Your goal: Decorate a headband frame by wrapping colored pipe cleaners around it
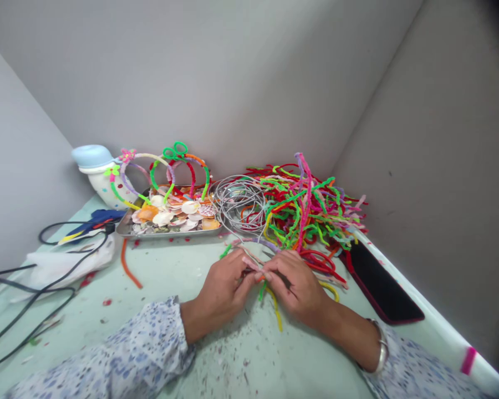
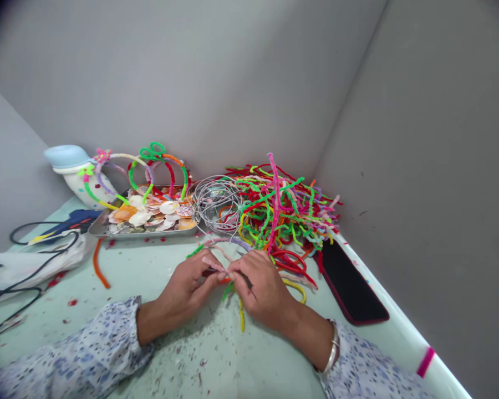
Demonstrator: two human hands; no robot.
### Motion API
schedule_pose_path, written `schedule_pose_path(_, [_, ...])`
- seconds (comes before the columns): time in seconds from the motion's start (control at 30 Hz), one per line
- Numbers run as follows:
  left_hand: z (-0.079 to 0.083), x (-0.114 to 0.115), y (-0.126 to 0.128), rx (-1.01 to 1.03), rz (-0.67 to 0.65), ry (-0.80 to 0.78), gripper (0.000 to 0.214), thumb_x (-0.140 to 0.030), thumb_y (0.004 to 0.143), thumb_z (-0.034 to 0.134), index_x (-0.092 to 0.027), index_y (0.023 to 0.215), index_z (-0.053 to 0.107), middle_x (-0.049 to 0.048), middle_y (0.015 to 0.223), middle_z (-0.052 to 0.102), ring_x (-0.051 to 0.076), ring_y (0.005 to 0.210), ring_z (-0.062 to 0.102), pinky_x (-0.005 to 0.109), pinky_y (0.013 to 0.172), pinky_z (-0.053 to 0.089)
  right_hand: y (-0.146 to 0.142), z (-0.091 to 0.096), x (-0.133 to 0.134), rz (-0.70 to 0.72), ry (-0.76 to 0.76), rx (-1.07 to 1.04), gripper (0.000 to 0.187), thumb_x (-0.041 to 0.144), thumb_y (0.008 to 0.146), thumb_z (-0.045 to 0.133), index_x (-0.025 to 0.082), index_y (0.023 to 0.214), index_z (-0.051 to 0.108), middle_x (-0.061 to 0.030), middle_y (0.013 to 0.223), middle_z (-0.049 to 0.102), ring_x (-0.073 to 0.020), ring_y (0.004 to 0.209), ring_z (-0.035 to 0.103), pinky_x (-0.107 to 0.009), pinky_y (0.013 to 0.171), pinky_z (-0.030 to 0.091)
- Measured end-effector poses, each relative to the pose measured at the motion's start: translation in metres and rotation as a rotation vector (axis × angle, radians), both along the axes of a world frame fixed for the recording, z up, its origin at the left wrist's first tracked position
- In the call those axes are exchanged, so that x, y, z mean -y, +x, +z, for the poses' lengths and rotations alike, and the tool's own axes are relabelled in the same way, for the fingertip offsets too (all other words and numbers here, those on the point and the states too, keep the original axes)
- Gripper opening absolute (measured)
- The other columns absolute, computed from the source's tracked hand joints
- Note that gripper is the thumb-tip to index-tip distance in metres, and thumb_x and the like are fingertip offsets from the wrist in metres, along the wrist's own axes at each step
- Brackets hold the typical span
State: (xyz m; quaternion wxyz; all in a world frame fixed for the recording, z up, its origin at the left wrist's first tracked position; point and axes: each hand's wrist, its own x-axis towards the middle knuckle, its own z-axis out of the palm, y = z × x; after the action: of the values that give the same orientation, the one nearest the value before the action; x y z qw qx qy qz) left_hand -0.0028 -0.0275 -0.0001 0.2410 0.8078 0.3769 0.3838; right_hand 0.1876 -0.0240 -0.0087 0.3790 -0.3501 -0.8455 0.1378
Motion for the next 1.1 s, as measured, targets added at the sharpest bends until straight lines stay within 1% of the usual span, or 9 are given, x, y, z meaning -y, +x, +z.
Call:
schedule_pose_path(0.13, [-0.0007, 0.0013, 0.0012, 0.040, 0.044, -0.110, 0.017, -0.027, 0.090, 0.053, -0.016, 0.078, 0.058, 0.0024, 0.076, 0.058, 0.016, 0.073, 0.051, 0.028, 0.067, 0.039, -0.0005, -0.0006, -0.0002, 0.009, 0.023, 0.006, 0.008, 0.016, 0.090, 0.049, 0.019, 0.089, 0.057, -0.0033, 0.077, 0.060, -0.0191, 0.076, 0.051, -0.035, 0.074, 0.035])
schedule_pose_path(0.3, [0.0012, 0.0021, 0.0028, 0.105, 0.045, -0.240, 0.018, -0.028, 0.088, 0.055, -0.016, 0.075, 0.057, 0.0005, 0.074, 0.057, 0.014, 0.070, 0.051, 0.025, 0.063, 0.039, 0.0004, -0.0024, -0.0007, 0.013, 0.040, 0.005, 0.009, 0.016, 0.090, 0.049, 0.019, 0.089, 0.057, -0.0036, 0.077, 0.060, -0.0194, 0.076, 0.051, -0.035, 0.074, 0.035])
schedule_pose_path(0.37, [0.0015, 0.0014, 0.0031, 0.092, 0.032, -0.247, 0.016, -0.027, 0.089, 0.054, -0.016, 0.078, 0.058, 0.0009, 0.075, 0.058, 0.014, 0.071, 0.052, 0.025, 0.065, 0.039, 0.0009, -0.0029, -0.0008, 0.003, 0.035, 0.007, 0.009, 0.016, 0.089, 0.049, 0.019, 0.088, 0.057, -0.0037, 0.076, 0.060, -0.0194, 0.075, 0.051, -0.035, 0.073, 0.035])
schedule_pose_path(0.5, [-0.0001, -0.0001, 0.0033, 0.050, 0.012, -0.177, 0.015, -0.028, 0.089, 0.055, -0.016, 0.083, 0.061, 0.0027, 0.080, 0.061, 0.016, 0.078, 0.054, 0.028, 0.072, 0.040, 0.0004, -0.0020, -0.0009, -0.004, 0.024, 0.004, 0.008, 0.016, 0.089, 0.050, 0.019, 0.088, 0.057, -0.0039, 0.078, 0.061, -0.0195, 0.076, 0.052, -0.035, 0.073, 0.035])
schedule_pose_path(0.7, [0.0003, 0.0014, 0.0031, 0.047, 0.068, -0.182, 0.020, -0.028, 0.090, 0.052, -0.016, 0.076, 0.058, 0.0014, 0.074, 0.058, 0.014, 0.071, 0.051, 0.026, 0.065, 0.038, -0.0008, -0.0002, -0.0010, 0.014, 0.025, 0.023, 0.010, 0.016, 0.090, 0.047, 0.019, 0.088, 0.057, -0.0033, 0.077, 0.060, -0.0189, 0.075, 0.051, -0.035, 0.073, 0.035])
schedule_pose_path(0.87, [0.0042, 0.0031, 0.0044, 0.067, 0.087, -0.236, 0.019, -0.025, 0.088, 0.052, -0.016, 0.071, 0.056, -0.0010, 0.070, 0.054, 0.012, 0.065, 0.047, 0.024, 0.060, 0.035, 0.0001, -0.0017, 0.0000, 0.037, 0.028, 0.029, 0.009, 0.017, 0.090, 0.048, 0.019, 0.088, 0.057, -0.0028, 0.078, 0.060, -0.0186, 0.076, 0.051, -0.035, 0.073, 0.035])
schedule_pose_path(1.1, [0.0071, 0.0024, 0.0083, 0.164, 0.106, -0.388, 0.019, -0.024, 0.084, 0.052, -0.016, 0.067, 0.053, -0.0019, 0.066, 0.051, 0.012, 0.063, 0.046, 0.023, 0.058, 0.034, 0.0001, -0.0036, 0.0003, 0.063, 0.045, 0.050, 0.009, 0.018, 0.091, 0.048, 0.019, 0.088, 0.057, -0.0035, 0.079, 0.060, -0.0186, 0.076, 0.051, -0.035, 0.074, 0.036])
